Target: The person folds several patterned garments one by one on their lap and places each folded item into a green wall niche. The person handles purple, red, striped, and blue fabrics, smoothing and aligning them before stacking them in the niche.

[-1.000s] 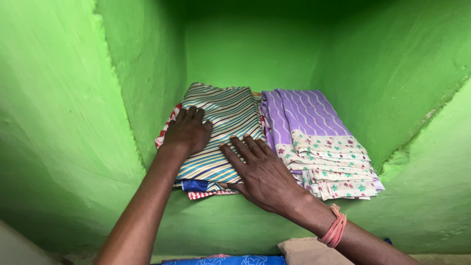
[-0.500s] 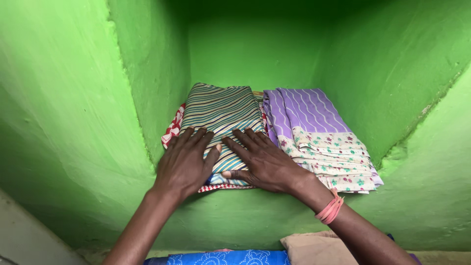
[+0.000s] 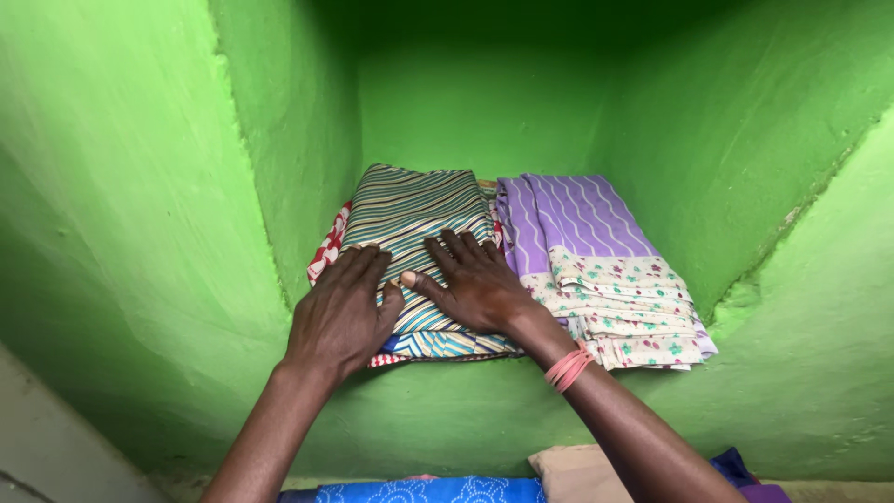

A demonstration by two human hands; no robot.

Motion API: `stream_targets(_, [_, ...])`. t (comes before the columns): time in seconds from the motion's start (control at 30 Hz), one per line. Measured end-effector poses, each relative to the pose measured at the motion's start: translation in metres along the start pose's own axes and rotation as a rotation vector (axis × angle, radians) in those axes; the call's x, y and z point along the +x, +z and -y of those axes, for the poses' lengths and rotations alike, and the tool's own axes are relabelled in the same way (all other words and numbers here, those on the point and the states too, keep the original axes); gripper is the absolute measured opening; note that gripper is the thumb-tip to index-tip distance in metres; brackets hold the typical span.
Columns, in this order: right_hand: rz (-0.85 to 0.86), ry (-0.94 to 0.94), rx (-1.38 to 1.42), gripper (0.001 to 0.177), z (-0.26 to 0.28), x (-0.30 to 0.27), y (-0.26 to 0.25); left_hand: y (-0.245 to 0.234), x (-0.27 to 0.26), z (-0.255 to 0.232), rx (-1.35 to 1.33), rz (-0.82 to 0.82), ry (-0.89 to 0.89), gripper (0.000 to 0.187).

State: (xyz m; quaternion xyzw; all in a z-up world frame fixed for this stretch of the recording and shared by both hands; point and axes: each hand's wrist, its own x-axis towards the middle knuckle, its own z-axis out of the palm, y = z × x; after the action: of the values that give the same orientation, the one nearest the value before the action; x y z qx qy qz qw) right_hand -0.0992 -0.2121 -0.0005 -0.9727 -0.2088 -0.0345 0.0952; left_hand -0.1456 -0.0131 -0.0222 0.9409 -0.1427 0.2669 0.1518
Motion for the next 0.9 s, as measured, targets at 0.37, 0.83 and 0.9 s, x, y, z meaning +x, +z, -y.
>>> stream_targets(0.37, [0.037, -0.004, -0.008, 0.103, 0.010, -0.004, -0.011, 0.002, 0.004, 0.004, 0.047, 0.021, -0.011, 0.056])
stream_targets(0.83, [-0.117, 0.187, -0.161, 0.087, -0.088, 0.001, -0.047, -0.011, 0.005, -0.002, 0.041, 0.103, -0.027, 0.056])
stream_targets(0.9, [-0.012, 0.197, -0.193, 0.084, -0.098, 0.005, -0.029, -0.011, 0.007, -0.002, 0.053, 0.129, -0.029, 0.055])
